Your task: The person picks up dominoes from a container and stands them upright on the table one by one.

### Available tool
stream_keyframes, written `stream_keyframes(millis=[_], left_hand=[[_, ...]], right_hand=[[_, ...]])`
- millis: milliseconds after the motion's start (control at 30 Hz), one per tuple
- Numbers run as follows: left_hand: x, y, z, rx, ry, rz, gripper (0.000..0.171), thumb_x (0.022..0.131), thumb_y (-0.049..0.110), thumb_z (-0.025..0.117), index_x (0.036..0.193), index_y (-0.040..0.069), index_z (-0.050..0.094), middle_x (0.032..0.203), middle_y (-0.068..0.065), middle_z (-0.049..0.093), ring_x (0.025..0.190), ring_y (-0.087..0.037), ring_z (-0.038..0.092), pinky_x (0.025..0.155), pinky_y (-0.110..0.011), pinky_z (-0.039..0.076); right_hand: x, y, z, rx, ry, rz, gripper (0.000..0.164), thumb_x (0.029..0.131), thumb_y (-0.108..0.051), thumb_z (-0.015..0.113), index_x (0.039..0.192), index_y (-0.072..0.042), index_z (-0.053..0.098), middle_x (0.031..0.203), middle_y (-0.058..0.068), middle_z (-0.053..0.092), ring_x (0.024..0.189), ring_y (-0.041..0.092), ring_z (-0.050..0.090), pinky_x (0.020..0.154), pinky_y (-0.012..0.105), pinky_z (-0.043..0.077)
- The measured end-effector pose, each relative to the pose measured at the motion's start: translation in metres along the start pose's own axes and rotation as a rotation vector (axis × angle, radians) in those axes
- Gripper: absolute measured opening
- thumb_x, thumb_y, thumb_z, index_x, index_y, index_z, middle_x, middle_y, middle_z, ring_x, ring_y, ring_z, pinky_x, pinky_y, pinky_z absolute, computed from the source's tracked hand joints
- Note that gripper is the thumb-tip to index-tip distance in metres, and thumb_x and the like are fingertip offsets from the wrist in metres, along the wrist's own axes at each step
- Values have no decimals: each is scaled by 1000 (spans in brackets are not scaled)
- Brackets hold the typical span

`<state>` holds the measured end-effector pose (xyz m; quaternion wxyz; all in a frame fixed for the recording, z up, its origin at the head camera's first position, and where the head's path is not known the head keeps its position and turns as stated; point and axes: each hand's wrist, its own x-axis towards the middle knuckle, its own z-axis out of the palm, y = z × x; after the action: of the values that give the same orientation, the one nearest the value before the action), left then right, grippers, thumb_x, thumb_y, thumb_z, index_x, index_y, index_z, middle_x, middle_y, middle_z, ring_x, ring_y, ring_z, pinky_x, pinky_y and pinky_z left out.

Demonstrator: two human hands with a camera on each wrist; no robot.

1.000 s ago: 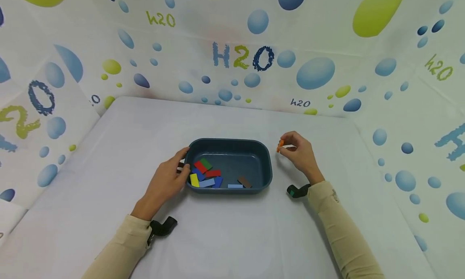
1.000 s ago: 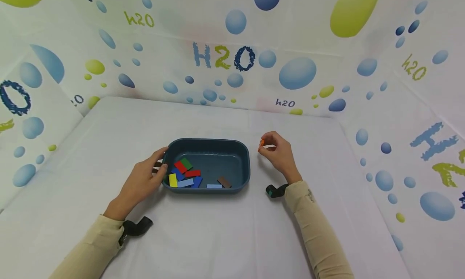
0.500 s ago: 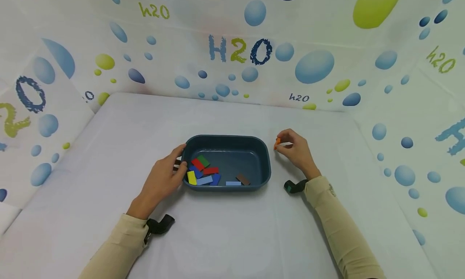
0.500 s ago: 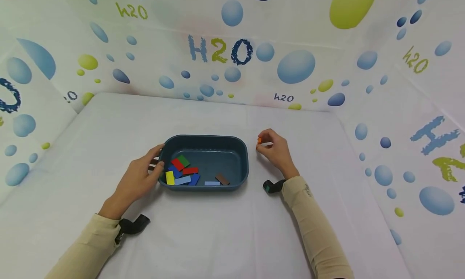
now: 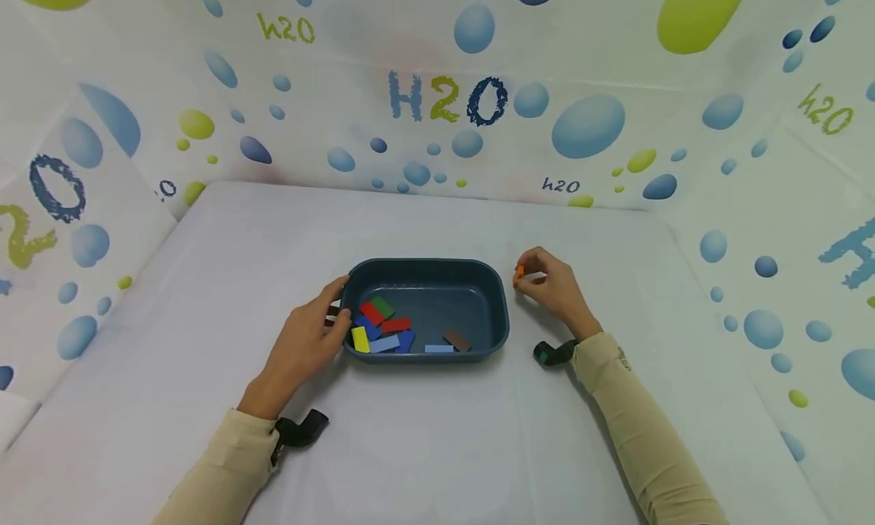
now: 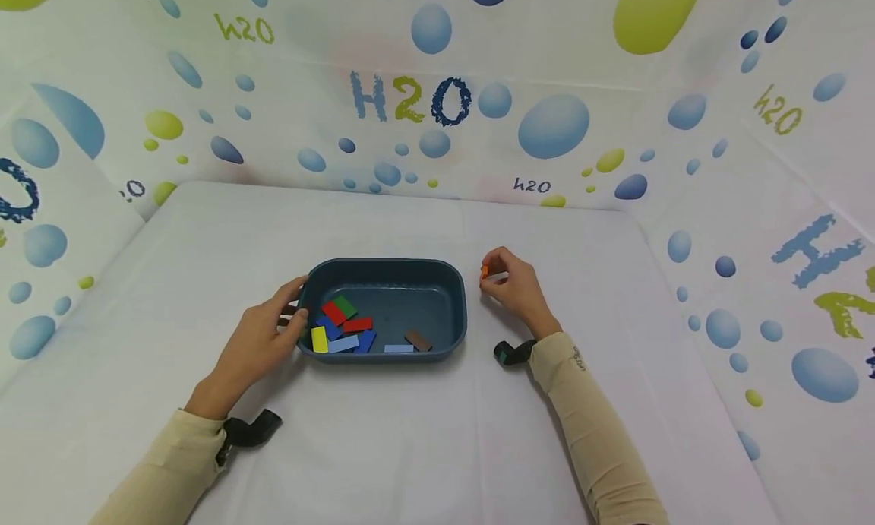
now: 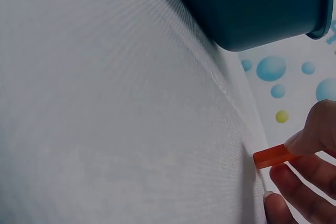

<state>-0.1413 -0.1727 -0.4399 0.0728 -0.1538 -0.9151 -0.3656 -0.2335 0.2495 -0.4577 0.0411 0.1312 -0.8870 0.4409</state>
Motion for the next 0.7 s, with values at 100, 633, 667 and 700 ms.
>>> stream_keyframes(millis=[100, 633, 667, 700], left_hand=[[-2, -1, 1, 3, 2, -3, 55, 104, 14, 55, 156, 1, 42, 137, -30, 65, 101, -39, 75, 88, -54, 61], [-1, -1, 1, 9, 5, 11, 55, 105, 14, 54, 157, 1, 42, 137, -29, 65, 101, -39, 75, 88, -54, 61], [-1, -1, 1, 8, 5, 10, 55, 105, 14, 54, 157, 1, 42, 137, -29, 65, 101, -39, 75, 88, -54, 61], [-1, 0, 1, 8, 3, 9, 55, 105, 14, 54, 157, 1, 42, 137, -29, 65, 102, -39, 75, 88, -55, 61]], right_hand=[[0, -1, 1, -3, -8, 0, 30, 89, -1, 72, 117, -5, 62, 112, 16, 75, 107, 31, 71, 85, 38, 59], [-1, -10, -5, -70, -82, 20, 45, 88, 3, 69, 131, -3, 57, 123, 19, 69, 114, 35, 67, 95, 52, 58], [-1, -11, -6, -78, -88, 22, 48, 87, 3, 69, 133, -3, 56, 125, 19, 67, 116, 35, 67, 96, 52, 58], [-1, -12, -8, -85, -91, 25, 50, 87, 3, 69, 135, -3, 55, 127, 18, 66, 118, 35, 66, 97, 52, 57]])
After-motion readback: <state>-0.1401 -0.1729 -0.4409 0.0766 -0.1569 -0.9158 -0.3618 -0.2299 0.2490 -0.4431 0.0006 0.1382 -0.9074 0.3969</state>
